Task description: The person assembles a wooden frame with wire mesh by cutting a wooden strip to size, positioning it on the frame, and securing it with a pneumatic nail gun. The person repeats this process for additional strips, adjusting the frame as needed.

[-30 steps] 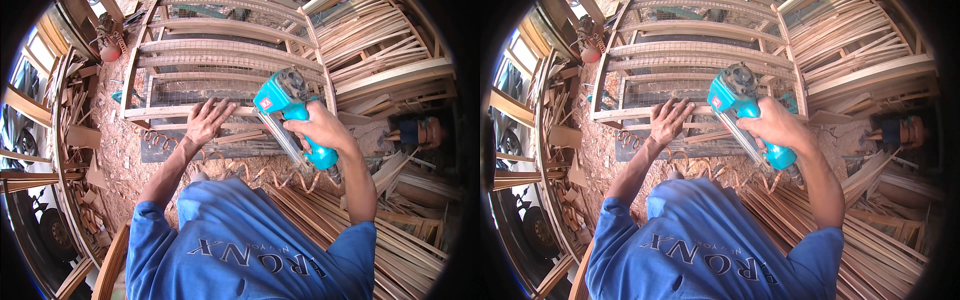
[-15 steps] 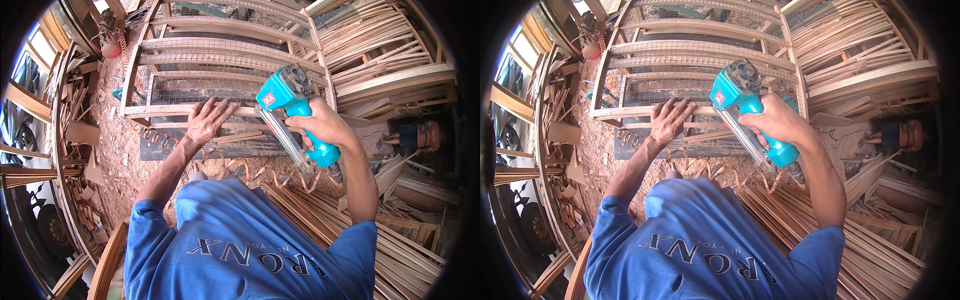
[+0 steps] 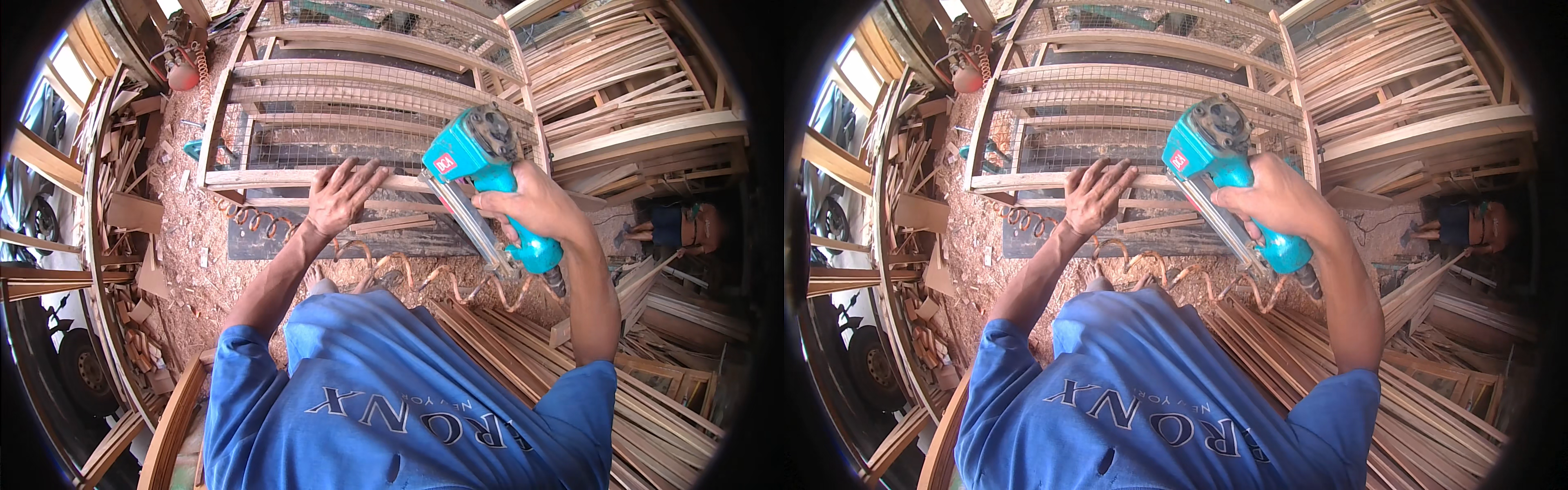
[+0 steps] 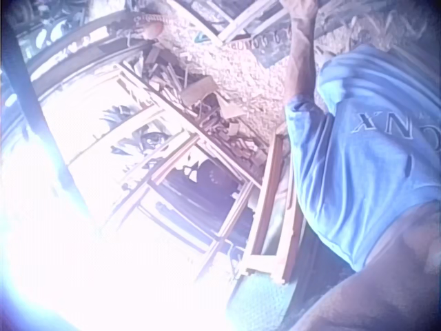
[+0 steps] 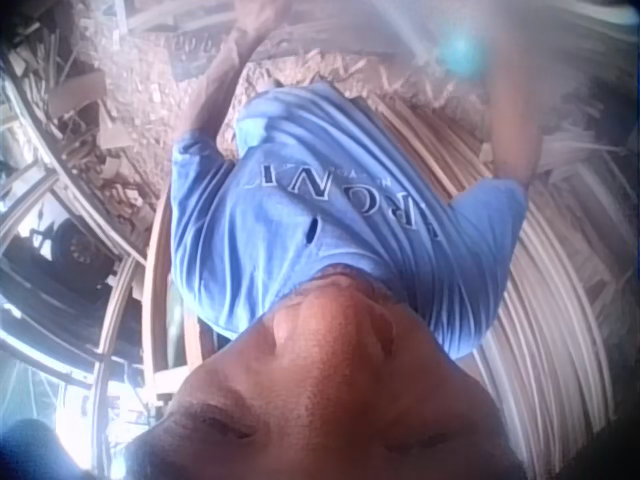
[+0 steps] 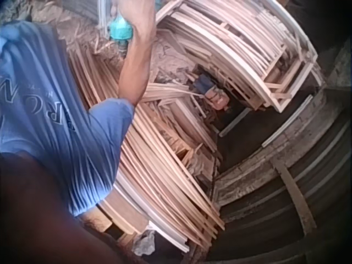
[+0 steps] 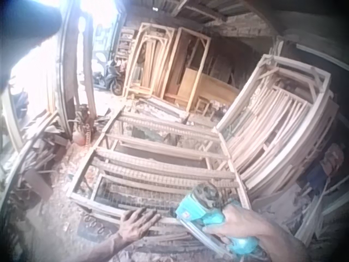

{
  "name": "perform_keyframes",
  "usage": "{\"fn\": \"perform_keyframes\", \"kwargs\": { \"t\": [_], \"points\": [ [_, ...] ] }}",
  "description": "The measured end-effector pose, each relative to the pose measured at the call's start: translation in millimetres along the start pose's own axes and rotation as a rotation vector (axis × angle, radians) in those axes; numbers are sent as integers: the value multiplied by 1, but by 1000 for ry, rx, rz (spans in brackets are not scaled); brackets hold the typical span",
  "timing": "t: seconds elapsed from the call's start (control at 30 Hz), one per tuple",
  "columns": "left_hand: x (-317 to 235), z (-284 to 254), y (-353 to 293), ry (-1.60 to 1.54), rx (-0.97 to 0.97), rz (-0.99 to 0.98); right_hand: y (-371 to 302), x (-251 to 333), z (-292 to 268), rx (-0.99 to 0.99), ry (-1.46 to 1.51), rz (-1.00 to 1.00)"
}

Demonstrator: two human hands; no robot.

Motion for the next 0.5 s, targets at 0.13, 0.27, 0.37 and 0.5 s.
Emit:
{"fn": "perform_keyframes", "kwargs": {
  "t": [0.13,0.27,0.37,0.5],
  "points": [
    [-1,-1,-3,-24,-17,-8,-17,-4,-2,-84,93,-72],
    [0,-5,1,-32,2,-16,-46,-24,3,-242,180,-61],
    [1,-9,-2,71,192,-32,-68,-38,24,-364,453,-150],
    [15,-89,-33,-195,-68,-354,-94,-67,57,-461,669,-121]
  ]
}}
Point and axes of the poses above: each hand's wrist, its own y-axis towards the middle knuckle, its own z-axis out of the palm, x = y × z, the point moved 9 cm from there along y, towards the middle knuckle, and after that the axes turned 5 degrees about -z, right-handed, at the moved point
